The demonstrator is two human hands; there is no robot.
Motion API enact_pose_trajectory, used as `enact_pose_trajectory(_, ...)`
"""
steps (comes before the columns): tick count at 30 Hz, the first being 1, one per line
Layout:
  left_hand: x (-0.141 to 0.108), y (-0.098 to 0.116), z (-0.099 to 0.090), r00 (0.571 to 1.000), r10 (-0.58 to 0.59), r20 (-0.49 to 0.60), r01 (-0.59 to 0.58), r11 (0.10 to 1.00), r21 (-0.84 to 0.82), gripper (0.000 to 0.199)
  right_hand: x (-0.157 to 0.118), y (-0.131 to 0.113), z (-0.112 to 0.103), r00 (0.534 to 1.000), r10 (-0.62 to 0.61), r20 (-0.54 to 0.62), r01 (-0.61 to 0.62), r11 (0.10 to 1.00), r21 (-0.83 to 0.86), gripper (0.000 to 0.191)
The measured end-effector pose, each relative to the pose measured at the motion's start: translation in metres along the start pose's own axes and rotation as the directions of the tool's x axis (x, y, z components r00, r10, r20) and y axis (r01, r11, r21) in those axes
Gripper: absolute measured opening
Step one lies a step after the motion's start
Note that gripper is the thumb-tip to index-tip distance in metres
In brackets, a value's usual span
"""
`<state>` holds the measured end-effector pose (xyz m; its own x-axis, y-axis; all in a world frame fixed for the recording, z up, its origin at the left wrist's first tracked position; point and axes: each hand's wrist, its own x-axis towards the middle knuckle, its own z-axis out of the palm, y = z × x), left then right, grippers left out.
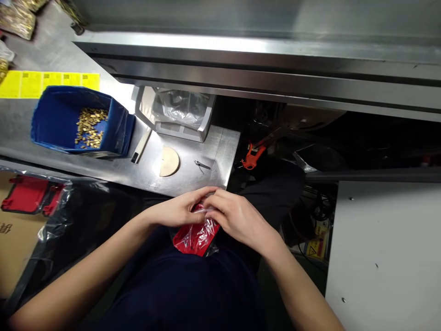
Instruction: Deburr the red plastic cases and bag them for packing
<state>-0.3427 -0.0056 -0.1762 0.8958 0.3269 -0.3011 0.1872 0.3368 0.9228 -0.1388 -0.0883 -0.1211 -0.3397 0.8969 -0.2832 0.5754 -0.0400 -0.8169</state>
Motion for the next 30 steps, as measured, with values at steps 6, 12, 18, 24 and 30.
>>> enact_pose_trajectory(6, -0.030, 0.000, -0.007, 0.972, -0.081, 0.221, 0.159, 0.920, -0.359, 0.059, -0.007, -0.009, 0.010, 0.983, 0.069, -0.168, -0.068, 0.998, 0.009, 0.010)
enact_pose_trajectory(12, -0.037, -0.026, 0.025, 0.977, 0.024, 0.213, 0.094, 0.844, -0.528, 0.078, -0.017, -0.035, 0.026, 0.954, 0.116, -0.276, -0.059, 0.977, 0.205, 0.011)
enact_pose_trajectory(18, -0.027, -0.009, 0.037, 0.910, 0.142, -0.389, -0.086, 0.984, 0.158, 0.084, -0.019, -0.037, 0.026, 0.875, 0.189, -0.447, -0.076, 0.963, 0.259, 0.023)
enact_pose_trajectory(24, -0.041, -0.006, 0.040, 0.966, 0.132, -0.220, -0.171, 0.971, -0.168, 0.094, -0.025, -0.036, 0.019, 0.866, 0.243, -0.438, -0.077, 0.929, 0.363, 0.026)
enact_pose_trajectory(30, -0.051, -0.026, 0.052, 0.972, -0.186, 0.142, 0.227, 0.594, -0.772, 0.074, -0.029, -0.043, 0.023, 0.908, 0.144, -0.394, 0.025, 0.920, 0.392, 0.018)
